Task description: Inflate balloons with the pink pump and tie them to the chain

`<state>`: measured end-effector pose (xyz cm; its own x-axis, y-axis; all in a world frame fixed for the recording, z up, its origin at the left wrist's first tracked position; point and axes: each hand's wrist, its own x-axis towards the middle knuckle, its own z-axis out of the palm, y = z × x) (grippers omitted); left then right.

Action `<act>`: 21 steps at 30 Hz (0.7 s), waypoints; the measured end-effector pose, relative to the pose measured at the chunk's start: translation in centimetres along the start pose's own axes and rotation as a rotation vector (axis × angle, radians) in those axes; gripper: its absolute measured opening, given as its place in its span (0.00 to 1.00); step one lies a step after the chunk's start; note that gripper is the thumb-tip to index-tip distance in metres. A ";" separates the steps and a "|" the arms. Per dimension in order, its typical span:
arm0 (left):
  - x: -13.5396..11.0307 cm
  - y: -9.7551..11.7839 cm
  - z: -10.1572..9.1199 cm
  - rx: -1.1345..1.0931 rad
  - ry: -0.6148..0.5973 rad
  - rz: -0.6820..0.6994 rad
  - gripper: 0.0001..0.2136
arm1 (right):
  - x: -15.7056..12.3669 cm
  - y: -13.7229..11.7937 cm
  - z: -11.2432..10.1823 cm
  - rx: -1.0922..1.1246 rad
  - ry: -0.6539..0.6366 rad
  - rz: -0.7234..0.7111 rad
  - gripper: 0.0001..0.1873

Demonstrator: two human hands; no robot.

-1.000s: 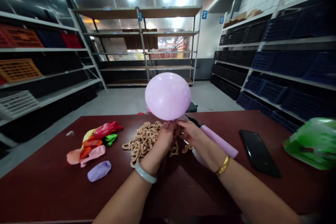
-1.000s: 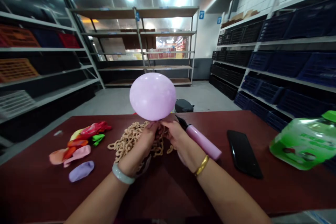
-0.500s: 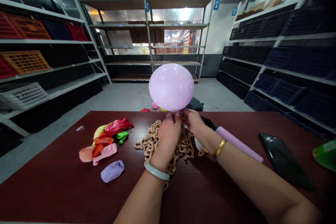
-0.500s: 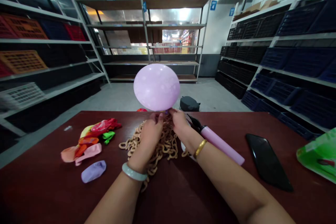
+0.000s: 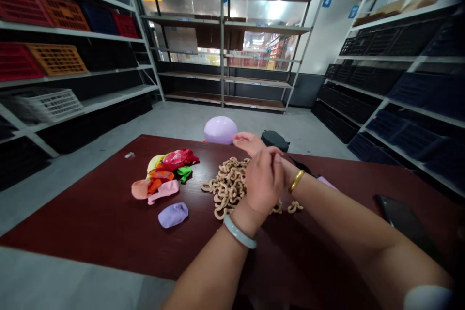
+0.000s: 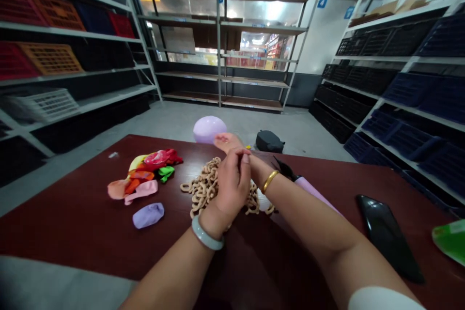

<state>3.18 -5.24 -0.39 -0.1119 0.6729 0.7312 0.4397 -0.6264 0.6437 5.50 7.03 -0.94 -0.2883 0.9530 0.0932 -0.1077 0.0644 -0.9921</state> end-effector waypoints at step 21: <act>0.7 2.9 -3.3 -0.113 0.146 0.361 0.06 | -5.0 2.3 10.1 -0.805 -0.736 -0.484 0.03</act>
<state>1.45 -7.86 2.68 -0.0969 0.3444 0.9338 0.3743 -0.8567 0.3548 -2.92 -0.54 -2.85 -0.8867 0.3967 0.2374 0.1963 0.7879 -0.5837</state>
